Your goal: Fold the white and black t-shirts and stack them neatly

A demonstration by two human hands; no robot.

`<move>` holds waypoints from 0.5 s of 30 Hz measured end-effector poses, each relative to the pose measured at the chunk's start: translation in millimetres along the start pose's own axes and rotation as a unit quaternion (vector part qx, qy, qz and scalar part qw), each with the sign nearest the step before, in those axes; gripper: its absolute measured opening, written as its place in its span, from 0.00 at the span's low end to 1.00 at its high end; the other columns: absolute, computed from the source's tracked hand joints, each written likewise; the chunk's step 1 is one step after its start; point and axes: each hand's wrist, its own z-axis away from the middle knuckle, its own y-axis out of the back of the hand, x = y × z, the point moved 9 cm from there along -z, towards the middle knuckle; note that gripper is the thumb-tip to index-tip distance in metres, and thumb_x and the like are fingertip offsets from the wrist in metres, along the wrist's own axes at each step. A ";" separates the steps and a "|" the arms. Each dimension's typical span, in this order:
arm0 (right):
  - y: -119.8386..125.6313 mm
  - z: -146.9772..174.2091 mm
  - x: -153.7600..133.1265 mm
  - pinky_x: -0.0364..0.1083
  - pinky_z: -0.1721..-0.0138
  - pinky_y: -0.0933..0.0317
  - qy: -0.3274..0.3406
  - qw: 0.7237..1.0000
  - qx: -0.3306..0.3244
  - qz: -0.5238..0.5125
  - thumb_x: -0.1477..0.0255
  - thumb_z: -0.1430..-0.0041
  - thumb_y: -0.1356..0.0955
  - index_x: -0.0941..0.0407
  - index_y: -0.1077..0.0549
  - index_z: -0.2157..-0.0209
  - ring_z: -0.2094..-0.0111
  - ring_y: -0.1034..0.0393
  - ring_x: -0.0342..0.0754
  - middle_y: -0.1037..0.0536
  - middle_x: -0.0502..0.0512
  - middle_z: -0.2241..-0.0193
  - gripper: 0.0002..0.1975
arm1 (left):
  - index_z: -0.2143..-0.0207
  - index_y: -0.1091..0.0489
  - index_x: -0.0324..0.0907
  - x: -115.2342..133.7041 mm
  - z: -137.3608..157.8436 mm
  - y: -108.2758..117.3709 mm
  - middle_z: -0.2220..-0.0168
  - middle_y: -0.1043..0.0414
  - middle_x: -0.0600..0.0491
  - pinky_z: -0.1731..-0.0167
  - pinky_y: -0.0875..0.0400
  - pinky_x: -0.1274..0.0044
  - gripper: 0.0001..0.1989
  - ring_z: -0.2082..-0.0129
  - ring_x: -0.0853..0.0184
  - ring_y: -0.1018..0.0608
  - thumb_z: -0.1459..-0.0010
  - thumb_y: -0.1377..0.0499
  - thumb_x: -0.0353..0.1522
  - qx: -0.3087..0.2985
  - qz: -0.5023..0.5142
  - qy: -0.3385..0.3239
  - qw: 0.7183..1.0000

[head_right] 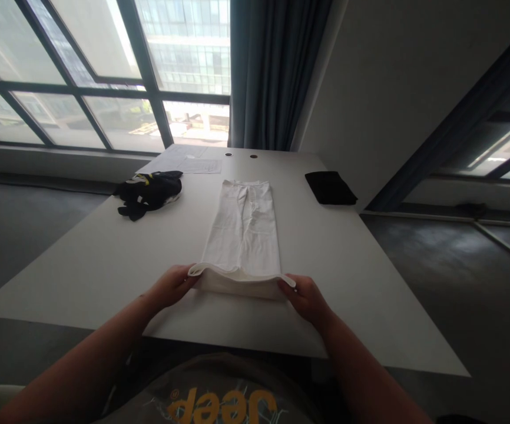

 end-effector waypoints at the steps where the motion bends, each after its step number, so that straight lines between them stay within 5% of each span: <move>1: 5.2 -11.4 3.2 0.42 0.71 0.40 -0.016 1.000 0.015 -0.008 0.50 0.31 0.36 0.58 0.25 0.72 0.74 0.34 0.45 0.27 0.50 0.77 0.27 | 0.66 0.28 0.42 -2.9 -10.4 5.3 0.71 0.23 0.53 0.66 0.32 0.77 0.20 0.71 0.67 0.25 0.28 0.52 0.42 0.014 0.004 0.010 1.000; 5: 17.4 -69.4 26.9 0.42 0.70 0.40 -0.063 0.997 0.052 0.011 0.48 0.34 0.35 0.58 0.23 0.68 0.72 0.32 0.47 0.25 0.51 0.74 0.26 | 0.63 0.27 0.43 -36.5 -61.8 20.2 0.69 0.22 0.54 0.67 0.34 0.76 0.19 0.69 0.66 0.25 0.31 0.50 0.45 0.054 -0.037 0.089 0.994; 8: 18.1 -105.7 52.5 0.43 0.70 0.43 -0.084 0.987 0.069 0.120 0.54 0.36 0.34 0.57 0.23 0.70 0.72 0.33 0.47 0.24 0.52 0.75 0.21 | 0.64 0.26 0.45 -70.7 -89.3 17.7 0.68 0.21 0.52 0.67 0.36 0.75 0.15 0.68 0.64 0.24 0.33 0.47 0.43 0.046 -0.135 0.170 0.975; 15: 15.7 -116.8 77.3 0.49 0.53 0.36 -0.014 0.963 0.129 0.238 0.69 0.37 0.35 0.57 0.19 0.60 0.61 0.27 0.53 0.19 0.58 0.66 0.13 | 0.55 0.26 0.48 -102.3 -86.2 5.2 0.61 0.19 0.51 0.62 0.31 0.72 0.11 0.62 0.59 0.19 0.33 0.45 0.41 0.059 -0.202 0.215 0.954</move>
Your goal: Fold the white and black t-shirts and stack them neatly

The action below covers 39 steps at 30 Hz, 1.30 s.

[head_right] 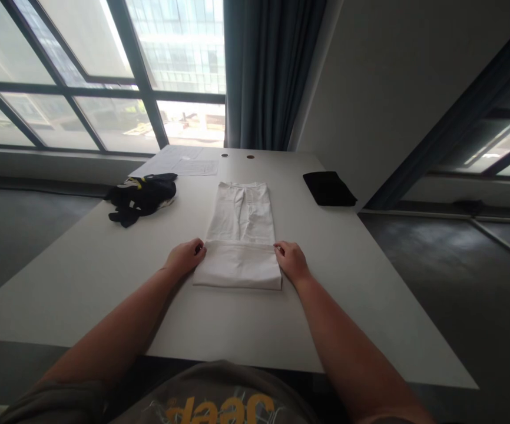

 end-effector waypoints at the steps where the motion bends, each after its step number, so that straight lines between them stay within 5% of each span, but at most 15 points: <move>1: 3.2 1.9 -3.5 0.50 0.51 0.36 0.016 1.000 0.010 0.003 0.70 0.37 0.35 0.57 0.20 0.58 0.61 0.27 0.54 0.19 0.59 0.66 0.13 | 0.53 0.27 0.48 1.1 2.1 3.9 0.60 0.19 0.51 0.61 0.29 0.72 0.11 0.61 0.59 0.19 0.33 0.44 0.40 0.017 0.006 -0.006 1.000; 5: 20.1 9.7 -38.2 0.54 0.44 0.37 0.080 0.994 0.066 0.044 0.69 0.32 0.37 0.59 0.21 0.51 0.52 0.29 0.57 0.20 0.64 0.57 0.16 | 0.51 0.27 0.44 40.2 15.9 27.0 0.53 0.21 0.46 0.48 0.28 0.67 0.12 0.51 0.57 0.22 0.32 0.45 0.38 0.122 0.012 -0.116 0.986; 7: 12.6 14.6 -62.1 0.56 0.37 0.42 0.107 0.991 0.041 0.062 0.69 0.29 0.38 0.59 0.23 0.45 0.46 0.31 0.57 0.22 0.65 0.50 0.19 | 0.47 0.27 0.43 71.8 26.2 23.4 0.47 0.23 0.45 0.42 0.29 0.65 0.16 0.45 0.57 0.24 0.29 0.47 0.40 0.132 0.010 -0.187 0.973; 10: -21.6 23.4 -82.4 0.60 0.31 0.51 0.103 0.987 -0.068 0.104 0.67 0.28 0.39 0.57 0.27 0.38 0.36 0.37 0.59 0.27 0.65 0.38 0.22 | 0.34 0.35 0.43 110.7 37.5 -7.6 0.32 0.35 0.45 0.33 0.38 0.61 0.26 0.32 0.54 0.34 0.28 0.48 0.43 0.068 -0.015 -0.259 0.963; 13: -52.6 30.6 -76.1 0.62 0.30 0.54 0.056 0.976 -0.153 0.141 0.63 0.28 0.38 0.56 0.34 0.31 0.29 0.46 0.61 0.39 0.65 0.29 0.28 | 0.28 0.43 0.49 122.8 40.3 -43.0 0.25 0.47 0.49 0.28 0.47 0.58 0.29 0.26 0.54 0.43 0.27 0.52 0.45 -0.025 -0.043 -0.278 0.959; 19: -63.8 25.7 -42.9 0.64 0.29 0.59 -0.024 0.976 -0.163 0.145 0.59 0.27 0.40 0.52 0.44 0.26 0.26 0.55 0.60 0.50 0.62 0.25 0.32 | 0.26 0.45 0.51 90.5 21.2 -48.6 0.24 0.52 0.51 0.26 0.55 0.56 0.31 0.24 0.52 0.49 0.28 0.53 0.46 -0.052 -0.047 -0.167 0.983; 28: -62.8 16.3 -13.8 0.67 0.29 0.62 -0.085 0.975 -0.141 0.150 0.58 0.26 0.41 0.55 0.43 0.26 0.26 0.55 0.62 0.51 0.66 0.25 0.32 | 0.26 0.49 0.36 36.3 2.4 -36.8 0.23 0.57 0.43 0.26 0.55 0.59 0.33 0.23 0.55 0.50 0.28 0.57 0.41 -0.054 -0.039 -0.022 0.997; 32: -46.8 12.9 11.0 0.67 0.29 0.59 -0.124 0.975 -0.103 0.154 0.61 0.27 0.39 0.59 0.38 0.29 0.27 0.51 0.64 0.45 0.68 0.27 0.30 | 0.26 0.51 0.33 25.8 4.5 -34.0 0.24 0.57 0.40 0.26 0.57 0.59 0.35 0.23 0.54 0.51 0.29 0.56 0.42 -0.049 -0.040 0.007 0.998; 39: -24.4 9.0 16.1 0.55 0.36 0.41 -0.016 0.995 0.008 0.100 0.65 0.34 0.34 0.59 0.22 0.53 0.41 0.32 0.58 0.24 0.69 0.45 0.15 | 0.25 0.51 0.41 13.5 6.0 -24.0 0.26 0.46 0.45 0.27 0.53 0.58 0.34 0.25 0.54 0.45 0.30 0.53 0.38 -0.020 0.003 0.006 1.000</move>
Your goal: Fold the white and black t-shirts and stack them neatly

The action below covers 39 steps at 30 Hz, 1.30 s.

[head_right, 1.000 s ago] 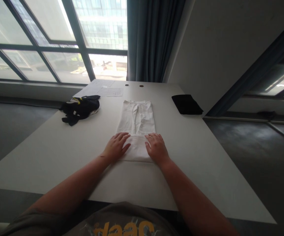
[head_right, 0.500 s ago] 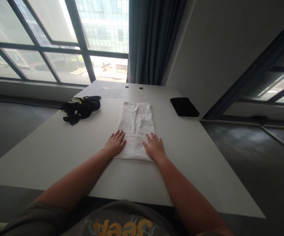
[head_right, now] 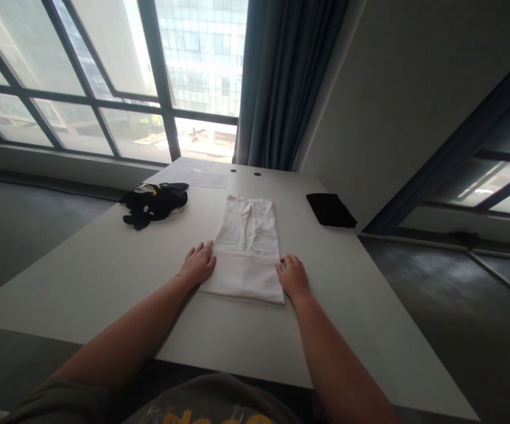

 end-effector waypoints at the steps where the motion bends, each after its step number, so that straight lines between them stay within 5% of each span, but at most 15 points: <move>1: 1.1 -0.1 -0.1 0.55 0.38 0.39 0.005 1.000 0.010 -0.005 0.66 0.34 0.34 0.58 0.23 0.57 0.43 0.31 0.58 0.24 0.68 0.48 0.12 | 0.25 0.51 0.41 0.9 -0.4 1.1 0.27 0.44 0.46 0.27 0.53 0.58 0.34 0.25 0.55 0.44 0.31 0.52 0.37 0.001 0.011 -0.011 1.000; 14: 2.2 -2.0 3.8 0.54 0.39 0.39 -0.006 0.999 0.018 -0.037 0.68 0.37 0.32 0.56 0.25 0.64 0.45 0.30 0.57 0.23 0.66 0.49 0.07 | 0.42 0.27 0.45 -5.5 -4.2 20.8 0.43 0.23 0.48 0.39 0.33 0.64 0.21 0.42 0.55 0.25 0.36 0.44 0.35 0.083 0.055 -0.010 0.995; 32: 1.9 -1.6 3.1 0.55 0.40 0.39 -0.007 0.999 0.014 -0.041 0.67 0.39 0.33 0.55 0.25 0.63 0.46 0.30 0.58 0.23 0.65 0.50 0.07 | 0.40 0.29 0.48 -5.0 -4.2 11.9 0.44 0.25 0.46 0.39 0.36 0.62 0.23 0.43 0.53 0.25 0.35 0.45 0.39 0.044 0.024 -0.004 0.999; 39: 4.2 -0.7 -0.7 0.54 0.42 0.38 -0.005 0.999 0.007 -0.031 0.67 0.37 0.34 0.56 0.25 0.55 0.49 0.30 0.58 0.23 0.63 0.52 0.12 | 0.39 0.29 0.48 -5.0 -4.6 9.6 0.43 0.26 0.46 0.39 0.36 0.60 0.23 0.43 0.52 0.25 0.35 0.45 0.40 0.041 0.019 -0.014 0.999</move>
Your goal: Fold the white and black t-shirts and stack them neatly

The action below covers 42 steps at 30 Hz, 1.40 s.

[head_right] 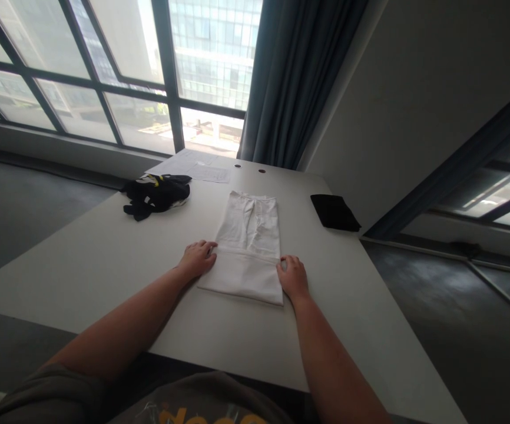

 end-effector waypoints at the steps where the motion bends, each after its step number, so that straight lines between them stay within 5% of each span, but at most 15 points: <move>1: -0.2 0.0 -0.2 0.54 0.42 0.38 0.000 1.000 -0.003 0.001 0.67 0.37 0.34 0.56 0.25 0.55 0.49 0.30 0.58 0.24 0.63 0.52 0.12 | 0.39 0.29 0.49 -0.2 -0.2 -0.6 0.43 0.26 0.46 0.39 0.36 0.60 0.23 0.43 0.52 0.25 0.35 0.45 0.40 -0.001 0.000 0.000 1.000; 9: 0.8 1.5 0.9 0.54 0.41 0.38 0.003 1.000 0.009 -0.002 0.69 0.37 0.33 0.55 0.26 0.46 0.47 0.31 0.57 0.25 0.62 0.49 0.18 | 0.39 0.29 0.50 -0.6 -1.0 -2.5 0.43 0.26 0.47 0.39 0.36 0.62 0.23 0.43 0.53 0.25 0.35 0.45 0.40 -0.008 -0.010 -0.002 1.000; 42: -3.2 1.0 -3.9 0.52 0.42 0.39 0.028 0.999 -0.007 0.034 0.71 0.36 0.34 0.57 0.23 0.50 0.48 0.29 0.56 0.23 0.62 0.50 0.15 | 0.39 0.30 0.50 2.0 0.4 -1.0 0.43 0.27 0.46 0.39 0.36 0.60 0.23 0.42 0.52 0.26 0.34 0.45 0.41 -0.012 -0.014 -0.006 1.000</move>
